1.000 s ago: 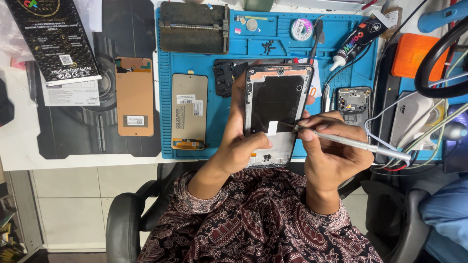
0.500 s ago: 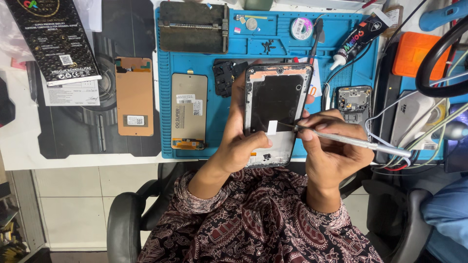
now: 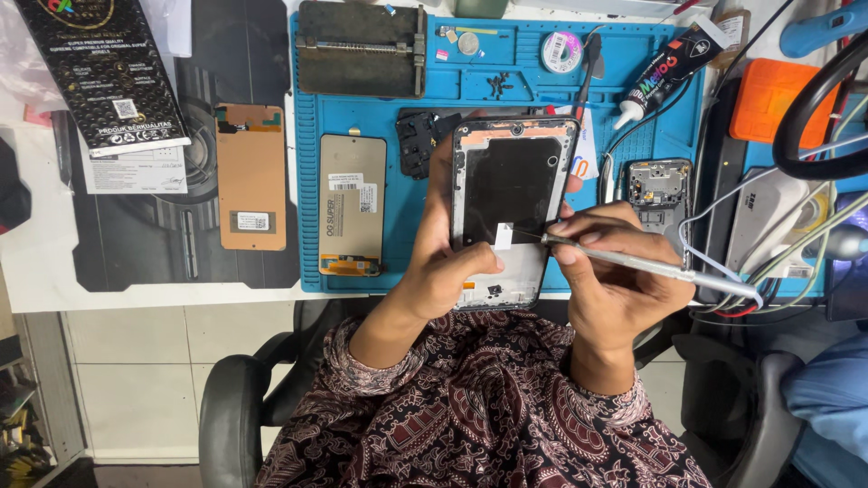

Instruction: The person repairs a disassembled smartphone at a workbench. They hold the phone frame, peel protective film from a replacement display assembly, apply adhesive from a tube to the frame, and use a screwdriver on the phone body while handling small components on the mat.

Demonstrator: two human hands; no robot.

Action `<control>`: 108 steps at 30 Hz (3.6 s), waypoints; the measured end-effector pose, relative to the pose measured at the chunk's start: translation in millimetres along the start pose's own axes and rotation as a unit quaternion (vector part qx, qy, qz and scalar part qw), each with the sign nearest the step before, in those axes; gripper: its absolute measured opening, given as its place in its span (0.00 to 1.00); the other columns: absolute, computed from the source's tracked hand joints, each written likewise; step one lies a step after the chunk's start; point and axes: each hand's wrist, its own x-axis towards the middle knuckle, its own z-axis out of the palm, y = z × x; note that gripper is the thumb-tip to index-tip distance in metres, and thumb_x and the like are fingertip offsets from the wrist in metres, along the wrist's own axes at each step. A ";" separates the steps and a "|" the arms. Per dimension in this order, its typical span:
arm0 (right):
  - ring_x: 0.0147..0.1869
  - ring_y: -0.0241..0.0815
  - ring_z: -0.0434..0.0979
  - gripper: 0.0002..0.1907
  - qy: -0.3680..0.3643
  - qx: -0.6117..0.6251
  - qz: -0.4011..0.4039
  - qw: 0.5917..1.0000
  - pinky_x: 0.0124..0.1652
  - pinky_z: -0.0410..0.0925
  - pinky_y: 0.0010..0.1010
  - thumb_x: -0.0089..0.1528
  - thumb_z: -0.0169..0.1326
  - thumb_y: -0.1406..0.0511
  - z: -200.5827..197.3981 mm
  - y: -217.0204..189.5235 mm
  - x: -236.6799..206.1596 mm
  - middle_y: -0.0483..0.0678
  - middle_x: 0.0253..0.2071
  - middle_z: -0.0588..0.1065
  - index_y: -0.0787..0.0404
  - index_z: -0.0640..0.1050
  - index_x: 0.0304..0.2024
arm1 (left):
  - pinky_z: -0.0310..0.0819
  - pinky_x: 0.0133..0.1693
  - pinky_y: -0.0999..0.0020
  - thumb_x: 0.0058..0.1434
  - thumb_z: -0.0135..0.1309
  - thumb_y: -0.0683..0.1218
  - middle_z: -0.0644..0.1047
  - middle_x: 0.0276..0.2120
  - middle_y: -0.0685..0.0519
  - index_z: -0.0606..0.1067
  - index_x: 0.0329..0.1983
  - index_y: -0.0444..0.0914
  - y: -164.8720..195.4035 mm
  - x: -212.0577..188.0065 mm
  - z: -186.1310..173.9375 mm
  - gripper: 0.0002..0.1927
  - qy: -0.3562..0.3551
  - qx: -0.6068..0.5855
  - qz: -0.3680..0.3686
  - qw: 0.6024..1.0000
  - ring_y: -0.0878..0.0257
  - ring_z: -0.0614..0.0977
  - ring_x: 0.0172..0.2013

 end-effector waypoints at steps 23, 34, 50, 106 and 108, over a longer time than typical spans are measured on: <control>0.44 0.48 0.82 0.12 -0.026 -0.011 -0.011 1.000 0.50 0.79 0.38 0.63 0.65 0.77 -1.2 -4.7 4.9 0.58 0.34 0.77 0.69 0.73 0.43 | 0.71 0.70 0.48 0.55 0.44 0.30 0.64 0.70 0.38 0.44 0.77 0.44 1.6 -0.3 -3.3 0.47 -0.009 0.013 0.007 1.000 0.44 0.71 0.66; 0.44 0.48 0.82 0.14 -0.037 -0.009 -0.009 0.999 0.52 0.78 0.39 0.62 0.66 0.77 -2.4 -6.0 5.0 0.61 0.35 0.78 0.69 0.73 0.41 | 0.68 0.70 0.50 0.57 0.41 0.31 0.64 0.70 0.37 0.43 0.78 0.44 6.2 -1.8 -1.4 0.46 -0.013 0.019 0.005 1.000 0.45 0.71 0.66; 0.34 0.36 0.71 0.08 0.091 0.115 -0.050 0.988 0.35 0.73 0.31 0.65 0.56 0.69 2.7 -22.4 20.8 0.51 0.31 0.72 0.65 0.69 0.36 | 0.76 0.61 0.50 0.67 0.55 0.56 0.65 0.67 0.30 0.35 0.80 0.45 3.7 0.2 11.4 0.51 0.059 0.014 0.022 0.998 0.43 0.75 0.62; 0.37 0.28 0.63 0.06 -0.185 -0.254 0.094 0.945 0.38 0.61 0.22 0.75 0.51 0.69 27.7 -46.8 57.2 0.41 0.33 0.68 0.66 0.70 0.46 | 0.75 0.58 0.44 0.75 0.26 0.71 0.73 0.59 0.33 0.60 0.75 0.27 18.2 -40.3 -24.1 0.47 -0.032 -0.223 -0.099 0.969 0.41 0.77 0.57; 0.36 0.27 0.62 0.06 -0.193 -0.242 0.121 0.943 0.36 0.60 0.22 0.75 0.51 0.69 42.0 -49.3 56.8 0.40 0.32 0.66 0.66 0.70 0.45 | 0.76 0.57 0.43 0.75 0.27 0.70 0.73 0.61 0.34 0.59 0.76 0.28 25.9 -46.0 -29.2 0.45 -0.019 -0.225 -0.097 0.969 0.40 0.77 0.57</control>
